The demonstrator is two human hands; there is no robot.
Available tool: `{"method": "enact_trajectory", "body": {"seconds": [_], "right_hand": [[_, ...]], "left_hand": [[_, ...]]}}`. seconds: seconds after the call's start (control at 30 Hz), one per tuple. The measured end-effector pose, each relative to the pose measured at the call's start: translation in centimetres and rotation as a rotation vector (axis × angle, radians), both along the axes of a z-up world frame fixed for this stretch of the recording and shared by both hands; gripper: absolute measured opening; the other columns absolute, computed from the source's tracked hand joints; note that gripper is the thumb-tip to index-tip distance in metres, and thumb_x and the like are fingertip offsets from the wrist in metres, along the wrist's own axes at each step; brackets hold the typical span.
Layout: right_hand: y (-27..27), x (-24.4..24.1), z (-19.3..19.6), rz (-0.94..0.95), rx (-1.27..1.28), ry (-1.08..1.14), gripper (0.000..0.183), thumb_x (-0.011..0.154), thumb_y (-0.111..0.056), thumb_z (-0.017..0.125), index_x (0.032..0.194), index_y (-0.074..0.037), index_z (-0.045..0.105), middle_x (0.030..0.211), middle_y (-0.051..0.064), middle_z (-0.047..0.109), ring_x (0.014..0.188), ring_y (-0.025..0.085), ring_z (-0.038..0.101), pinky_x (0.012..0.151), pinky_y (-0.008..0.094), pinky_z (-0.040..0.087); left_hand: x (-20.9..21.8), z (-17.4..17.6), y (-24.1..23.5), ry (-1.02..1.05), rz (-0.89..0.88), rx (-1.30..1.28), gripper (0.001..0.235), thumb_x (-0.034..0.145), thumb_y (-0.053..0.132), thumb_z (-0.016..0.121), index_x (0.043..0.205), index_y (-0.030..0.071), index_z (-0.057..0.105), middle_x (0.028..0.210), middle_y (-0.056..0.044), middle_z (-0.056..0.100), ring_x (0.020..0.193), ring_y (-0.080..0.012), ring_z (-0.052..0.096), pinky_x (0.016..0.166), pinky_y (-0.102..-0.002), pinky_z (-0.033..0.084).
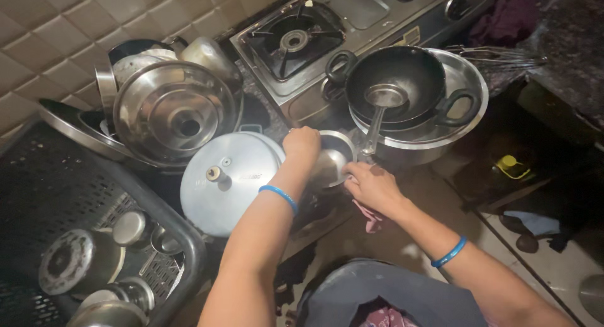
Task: The person wipes various metal bowls, plates, and a spatula with a pink cloth while taking them out of a basket in a kitchen sink.
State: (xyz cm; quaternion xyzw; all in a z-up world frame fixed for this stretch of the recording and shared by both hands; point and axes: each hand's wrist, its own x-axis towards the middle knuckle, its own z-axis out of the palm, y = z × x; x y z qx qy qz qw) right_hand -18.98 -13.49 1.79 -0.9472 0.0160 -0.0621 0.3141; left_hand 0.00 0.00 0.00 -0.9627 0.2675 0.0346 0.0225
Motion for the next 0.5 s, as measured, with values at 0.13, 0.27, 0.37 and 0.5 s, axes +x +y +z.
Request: {"method": "enact_trajectory", "body": {"seconds": [0.13, 0.27, 0.37, 0.5], "right_hand": [[0.1, -0.8, 3.3, -0.035, -0.029, 0.212, 0.050, 0.088, -0.036, 0.060, 0.137, -0.025, 0.058, 0.109, 0.012, 0.074, 0.095, 0.038, 0.072, 0.082, 0.049, 0.057], [0.6, -2.7, 8.1, -0.029, -0.121, 0.277, 0.048, 0.085, -0.038, 0.059, 0.131, -0.026, 0.065, 0.108, 0.013, 0.075, 0.096, 0.039, 0.072, 0.083, 0.050, 0.057], [1.4, -4.7, 11.6, 0.093, -0.032, 0.399, 0.043, 0.083, -0.041, 0.061, 0.122, -0.025, 0.072, 0.100, 0.009, 0.081, 0.092, 0.030, 0.078, 0.084, 0.040, 0.061], [4.4, -6.5, 14.8, 0.222, 0.495, 0.372, 0.031, 0.086, -0.022, 0.066, 0.114, -0.010, 0.075, 0.097, 0.008, 0.082, 0.088, 0.017, 0.082, 0.079, 0.032, 0.065]], "left_hand": [[-0.3, -0.1, 0.0, 0.017, 0.003, -0.031, 0.024, 0.095, 0.013, 0.058, 0.102, 0.010, 0.081, 0.106, -0.015, 0.077, 0.103, -0.0346, 0.073, 0.087, -0.044, 0.059], [-1.2, 1.1, 0.6, 0.040, 0.000, -0.071, 0.021, 0.089, 0.011, 0.063, 0.101, 0.010, 0.080, 0.104, -0.016, 0.076, 0.101, -0.0342, 0.074, 0.085, -0.045, 0.060], [-2.2, 3.3, 1.6, 0.068, -0.042, -0.152, 0.020, 0.079, 0.012, 0.069, 0.095, 0.009, 0.081, 0.102, -0.018, 0.075, 0.099, -0.0354, 0.072, 0.085, -0.046, 0.058], [-5.3, 8.3, 3.7, -0.010, -0.109, -0.339, 0.016, 0.087, 0.012, 0.064, 0.087, 0.008, 0.079, 0.093, -0.018, 0.076, 0.092, -0.0379, 0.075, 0.078, -0.050, 0.060]]}}
